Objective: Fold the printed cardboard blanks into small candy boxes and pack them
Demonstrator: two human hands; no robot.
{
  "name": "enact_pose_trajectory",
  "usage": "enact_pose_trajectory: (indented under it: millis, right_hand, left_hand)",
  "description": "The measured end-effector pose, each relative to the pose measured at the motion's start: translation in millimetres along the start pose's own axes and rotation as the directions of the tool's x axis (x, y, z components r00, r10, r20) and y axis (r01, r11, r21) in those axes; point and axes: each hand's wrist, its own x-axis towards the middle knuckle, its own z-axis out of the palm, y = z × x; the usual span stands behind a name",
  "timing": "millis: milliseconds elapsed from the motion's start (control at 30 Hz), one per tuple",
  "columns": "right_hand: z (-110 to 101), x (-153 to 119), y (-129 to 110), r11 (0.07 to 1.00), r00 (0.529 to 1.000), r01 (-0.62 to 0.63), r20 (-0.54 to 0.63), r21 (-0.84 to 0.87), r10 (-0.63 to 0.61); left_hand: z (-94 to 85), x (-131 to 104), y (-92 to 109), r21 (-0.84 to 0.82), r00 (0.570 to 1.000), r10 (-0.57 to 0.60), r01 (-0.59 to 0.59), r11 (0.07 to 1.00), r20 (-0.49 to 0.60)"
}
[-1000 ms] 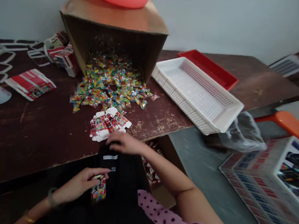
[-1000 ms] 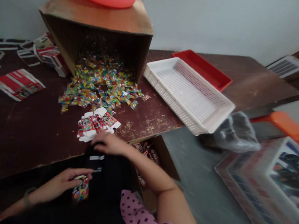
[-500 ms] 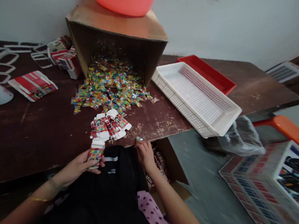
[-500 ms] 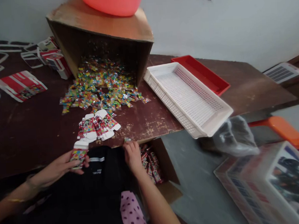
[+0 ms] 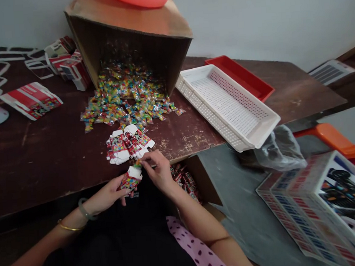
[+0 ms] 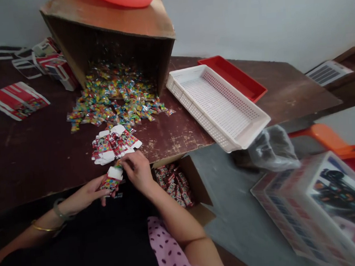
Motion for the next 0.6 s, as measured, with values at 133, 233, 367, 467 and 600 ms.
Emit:
enact_pose_trajectory:
  millis: [133, 233, 367, 467, 600]
  right_hand:
    - [0.3, -1.8, 1.7, 0.999, 0.998, -0.016, 0.062, 0.049, 0.013]
    - [-11.1, 3.5, -3.3, 0.984, 0.982, -0.126, -0.122, 0.126, 0.142]
    - [-11.4, 4.9, -16.5, 0.976, 0.991, -0.119, -0.041, 0.182, 0.128]
    - [3.5, -1.3, -18.0, 0.996, 0.999, 0.006, 0.040, 0.084, -0.010]
    - [10.1, -2.0, -10.9, 0.999, 0.995, 0.032, 0.097, 0.029, -0.035]
  left_hand:
    - [1.1, -2.3, 2.5, 0.005, 0.999, -0.002, 0.002, 1.000, -0.032]
    - [2.2, -1.6, 2.9, -0.014, 0.998, -0.011, 0.010, 1.000, -0.064]
    - [2.4, -1.5, 4.7, -0.014, 0.997, -0.015, 0.014, 1.000, -0.082]
    - [1.6, -4.7, 5.8, -0.009, 0.995, -0.015, 0.014, 1.000, -0.099]
    - [-1.8, -11.0, 4.0, 0.013, 0.995, -0.025, 0.026, 1.000, -0.097]
